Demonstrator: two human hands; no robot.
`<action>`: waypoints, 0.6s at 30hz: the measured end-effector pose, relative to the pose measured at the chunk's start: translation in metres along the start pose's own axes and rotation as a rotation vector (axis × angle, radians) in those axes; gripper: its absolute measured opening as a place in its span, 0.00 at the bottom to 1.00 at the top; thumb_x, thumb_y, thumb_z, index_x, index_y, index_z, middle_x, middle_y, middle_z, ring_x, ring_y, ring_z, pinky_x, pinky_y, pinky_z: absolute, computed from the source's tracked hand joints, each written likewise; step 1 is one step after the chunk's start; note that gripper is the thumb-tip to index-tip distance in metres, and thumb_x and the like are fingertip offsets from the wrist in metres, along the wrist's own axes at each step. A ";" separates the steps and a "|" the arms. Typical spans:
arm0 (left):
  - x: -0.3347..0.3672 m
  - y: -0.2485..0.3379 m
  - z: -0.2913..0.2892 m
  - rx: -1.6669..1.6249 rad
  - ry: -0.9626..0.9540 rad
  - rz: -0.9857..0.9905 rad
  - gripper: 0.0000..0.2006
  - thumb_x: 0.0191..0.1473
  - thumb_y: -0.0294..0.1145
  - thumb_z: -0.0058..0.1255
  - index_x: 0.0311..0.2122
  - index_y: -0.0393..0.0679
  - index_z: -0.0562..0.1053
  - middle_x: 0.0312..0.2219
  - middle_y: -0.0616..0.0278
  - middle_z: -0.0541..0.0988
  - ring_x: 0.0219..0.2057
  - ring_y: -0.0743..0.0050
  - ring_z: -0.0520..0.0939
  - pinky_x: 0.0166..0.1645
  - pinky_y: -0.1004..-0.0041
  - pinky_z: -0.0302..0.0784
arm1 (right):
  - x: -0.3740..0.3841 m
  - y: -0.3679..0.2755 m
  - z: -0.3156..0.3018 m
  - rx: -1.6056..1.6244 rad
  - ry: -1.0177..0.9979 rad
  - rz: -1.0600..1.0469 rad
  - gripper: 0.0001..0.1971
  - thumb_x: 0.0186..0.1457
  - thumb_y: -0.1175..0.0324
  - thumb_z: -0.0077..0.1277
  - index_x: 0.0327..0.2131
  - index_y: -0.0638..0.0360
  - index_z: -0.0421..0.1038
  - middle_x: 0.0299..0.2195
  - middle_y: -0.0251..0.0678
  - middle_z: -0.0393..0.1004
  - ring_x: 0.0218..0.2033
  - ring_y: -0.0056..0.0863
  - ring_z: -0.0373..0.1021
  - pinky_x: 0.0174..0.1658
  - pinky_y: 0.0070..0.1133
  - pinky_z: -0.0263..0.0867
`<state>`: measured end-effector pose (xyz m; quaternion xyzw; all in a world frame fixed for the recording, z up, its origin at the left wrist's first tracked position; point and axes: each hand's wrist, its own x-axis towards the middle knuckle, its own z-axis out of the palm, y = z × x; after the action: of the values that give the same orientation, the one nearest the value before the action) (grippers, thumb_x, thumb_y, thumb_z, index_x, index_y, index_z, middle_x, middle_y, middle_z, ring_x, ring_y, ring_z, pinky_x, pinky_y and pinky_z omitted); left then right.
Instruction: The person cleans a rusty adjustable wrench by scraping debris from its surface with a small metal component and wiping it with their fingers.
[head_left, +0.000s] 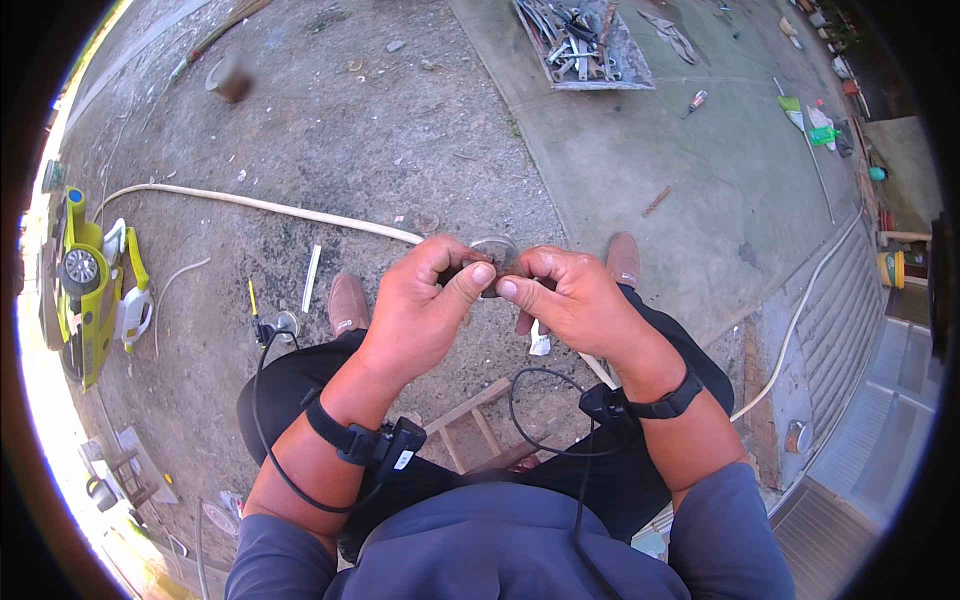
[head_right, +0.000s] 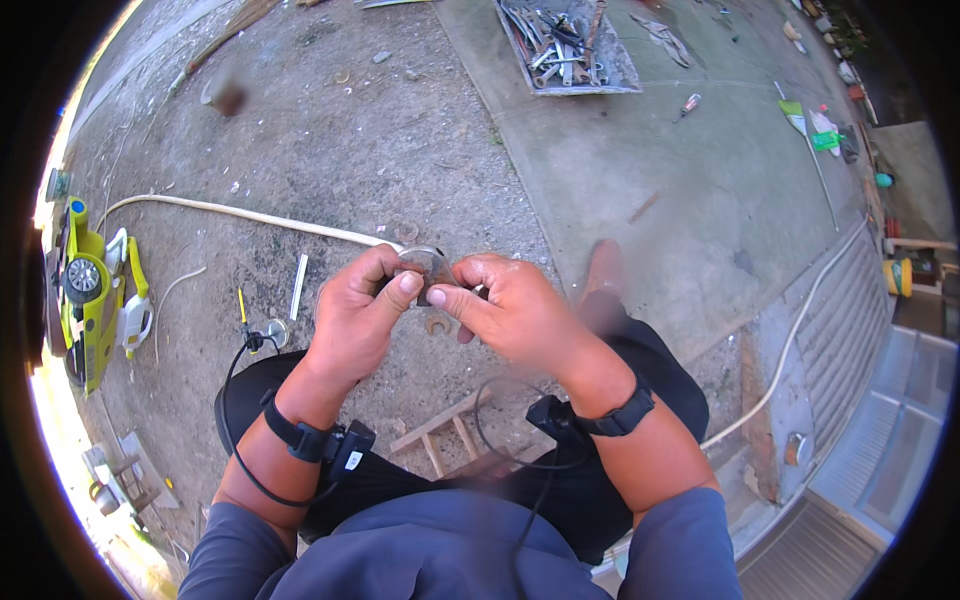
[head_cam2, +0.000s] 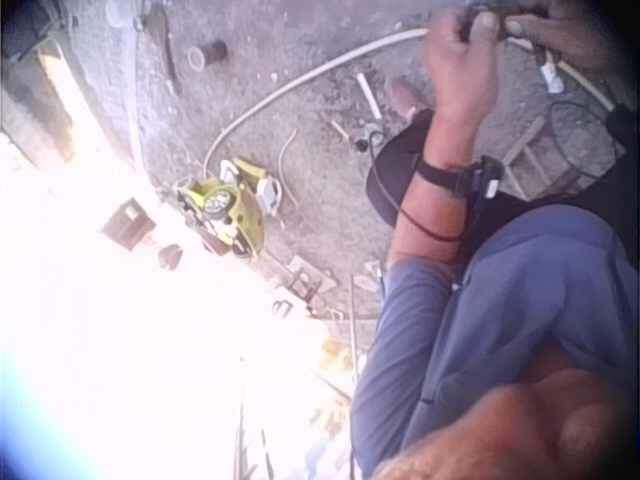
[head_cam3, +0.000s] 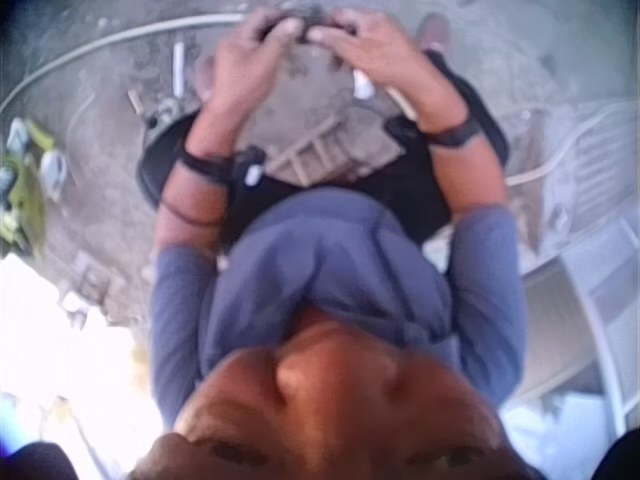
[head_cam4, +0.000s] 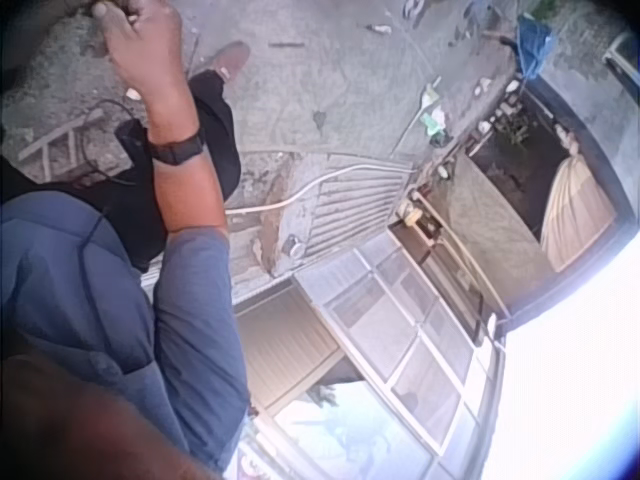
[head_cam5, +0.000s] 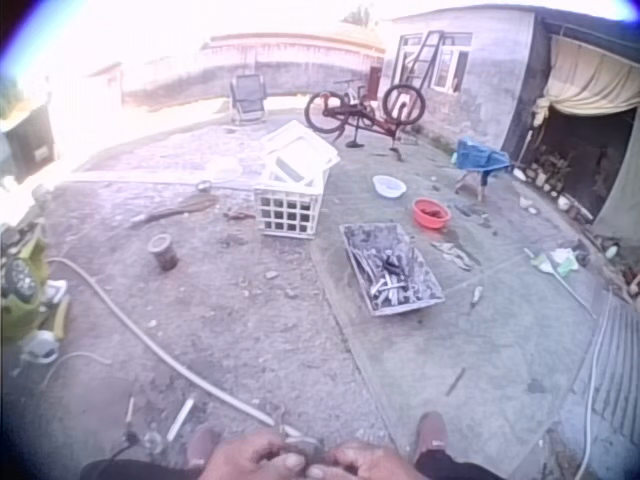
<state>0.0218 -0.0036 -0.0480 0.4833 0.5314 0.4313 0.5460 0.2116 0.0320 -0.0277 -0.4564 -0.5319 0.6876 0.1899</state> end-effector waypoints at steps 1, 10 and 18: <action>0.001 -0.003 0.000 -0.022 0.003 0.012 0.08 0.57 0.33 0.54 0.33 0.37 0.74 0.25 0.67 0.76 0.28 0.85 0.71 0.32 0.78 0.68 | 0.000 0.000 0.000 0.004 -0.001 0.000 0.11 0.57 0.64 0.55 0.31 0.65 0.72 0.25 0.31 0.71 0.23 0.16 0.70 0.26 0.17 0.67; 0.001 -0.001 0.000 0.016 -0.007 0.017 0.09 0.57 0.33 0.54 0.33 0.37 0.74 0.23 0.66 0.75 0.27 0.85 0.72 0.31 0.78 0.68 | 0.002 0.006 0.004 0.058 0.064 -0.058 0.10 0.55 0.67 0.57 0.31 0.66 0.73 0.25 0.30 0.72 0.25 0.15 0.70 0.28 0.16 0.67; 0.001 -0.001 -0.002 0.047 -0.029 0.047 0.08 0.56 0.32 0.54 0.32 0.37 0.73 0.24 0.65 0.74 0.27 0.82 0.72 0.31 0.76 0.68 | 0.000 0.004 0.005 0.031 0.071 -0.080 0.08 0.54 0.70 0.57 0.30 0.67 0.73 0.26 0.30 0.70 0.24 0.14 0.69 0.27 0.15 0.66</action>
<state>0.0201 -0.0030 -0.0494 0.5147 0.5217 0.4243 0.5319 0.2084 0.0277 -0.0314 -0.4558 -0.5321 0.6710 0.2428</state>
